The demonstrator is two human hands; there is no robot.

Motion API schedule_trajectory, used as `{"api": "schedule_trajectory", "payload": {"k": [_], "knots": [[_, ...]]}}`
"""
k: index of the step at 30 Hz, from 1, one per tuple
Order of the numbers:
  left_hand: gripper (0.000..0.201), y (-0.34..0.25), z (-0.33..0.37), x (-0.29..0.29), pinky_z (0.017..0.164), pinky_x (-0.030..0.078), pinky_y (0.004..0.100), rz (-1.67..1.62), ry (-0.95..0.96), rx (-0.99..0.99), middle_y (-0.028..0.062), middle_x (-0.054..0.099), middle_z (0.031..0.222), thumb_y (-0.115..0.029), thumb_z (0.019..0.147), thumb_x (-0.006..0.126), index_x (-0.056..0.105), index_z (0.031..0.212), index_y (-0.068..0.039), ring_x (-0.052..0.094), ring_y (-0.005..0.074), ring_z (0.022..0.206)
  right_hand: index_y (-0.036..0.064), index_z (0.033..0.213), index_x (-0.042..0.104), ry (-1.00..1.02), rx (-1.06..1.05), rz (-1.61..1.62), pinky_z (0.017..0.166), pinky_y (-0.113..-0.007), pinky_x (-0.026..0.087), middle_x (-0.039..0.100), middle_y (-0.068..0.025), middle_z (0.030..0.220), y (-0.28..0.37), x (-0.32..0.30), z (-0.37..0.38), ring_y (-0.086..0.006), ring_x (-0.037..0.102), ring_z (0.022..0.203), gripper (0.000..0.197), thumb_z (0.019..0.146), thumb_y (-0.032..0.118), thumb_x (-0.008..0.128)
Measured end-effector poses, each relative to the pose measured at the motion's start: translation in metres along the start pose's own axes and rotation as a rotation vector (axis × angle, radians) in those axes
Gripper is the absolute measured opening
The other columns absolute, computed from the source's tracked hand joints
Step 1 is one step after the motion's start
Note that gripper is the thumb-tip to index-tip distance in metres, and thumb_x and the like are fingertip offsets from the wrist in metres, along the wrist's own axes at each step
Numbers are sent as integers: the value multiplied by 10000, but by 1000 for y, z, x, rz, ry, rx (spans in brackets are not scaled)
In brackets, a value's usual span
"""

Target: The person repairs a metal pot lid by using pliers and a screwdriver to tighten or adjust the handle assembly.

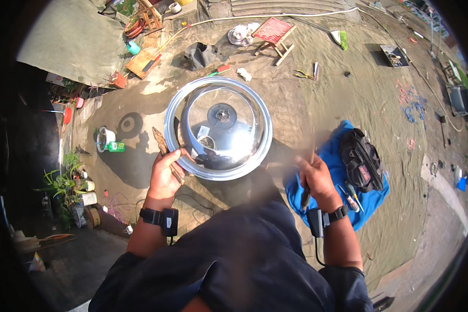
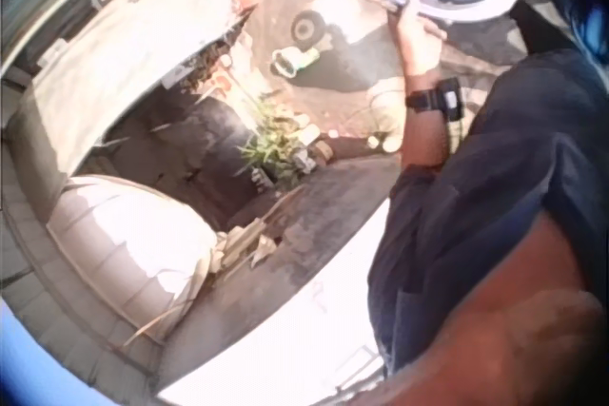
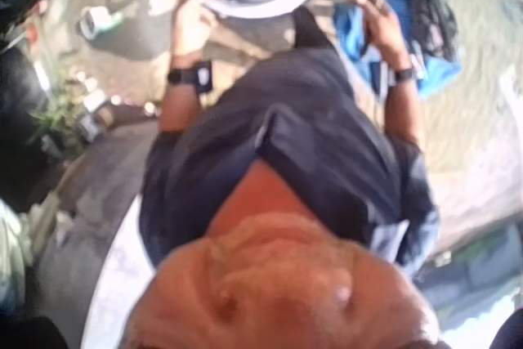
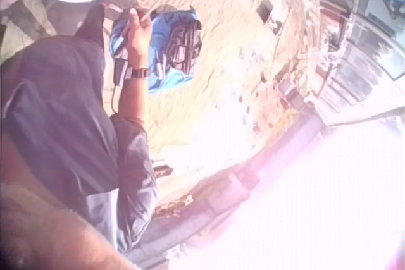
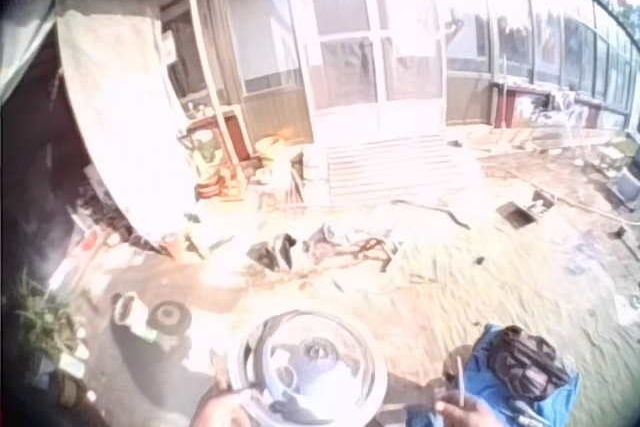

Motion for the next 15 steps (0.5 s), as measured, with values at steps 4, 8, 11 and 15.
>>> {"api": "schedule_trajectory", "payload": {"k": [4, 8, 11, 15], "knots": [[259, -33, 87, 38, 749, 588, 449, -30, 40, -113, 256, 692, 868, -157, 944, 569, 617, 1041, 78, 701, 354, 796, -60, 1393, 483, -56, -31, 146, 468, -217, 376, 691, -164, 1147, 62, 6, 85, -62, 443, 490, 601, 995, 363, 639], [224, -56, 176, 87, 735, 599, 421, -131, 90, -206, 223, 706, 867, -120, 926, 606, 635, 1063, 55, 713, 325, 790, -12, 1272, 564, -41, -46, 381, 464, -234, 370, 672, -65, 867, 120, 0, 154, -81, 440, 487, 467, 985, 347, 647], [214, -64, 250, 120, 787, 601, 431, -105, 203, -303, 214, 710, 879, -105, 919, 607, 640, 1060, 52, 719, 328, 834, 60, 1081, 614, -64, -88, 496, 429, -236, 367, 586, 9, 684, 155, -12, 203, -80, 442, 451, 300, 962, 329, 670], [202, -57, 362, 168, 861, 582, 463, -167, 346, -447, 222, 712, 961, -82, 931, 594, 638, 1092, 32, 711, 356, 920, 64, 928, 632, -196, -140, 626, 390, -223, 376, 602, 0, 651, 198, -37, 256, -76, 497, 430, 228, 947, 285, 686]]}}
Point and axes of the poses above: each hand's wrist, its own z-axis towards the middle knuckle, its own x-axis out of the palm, y = z × x, the point moved 7 cm from there along z, towards the middle knuckle
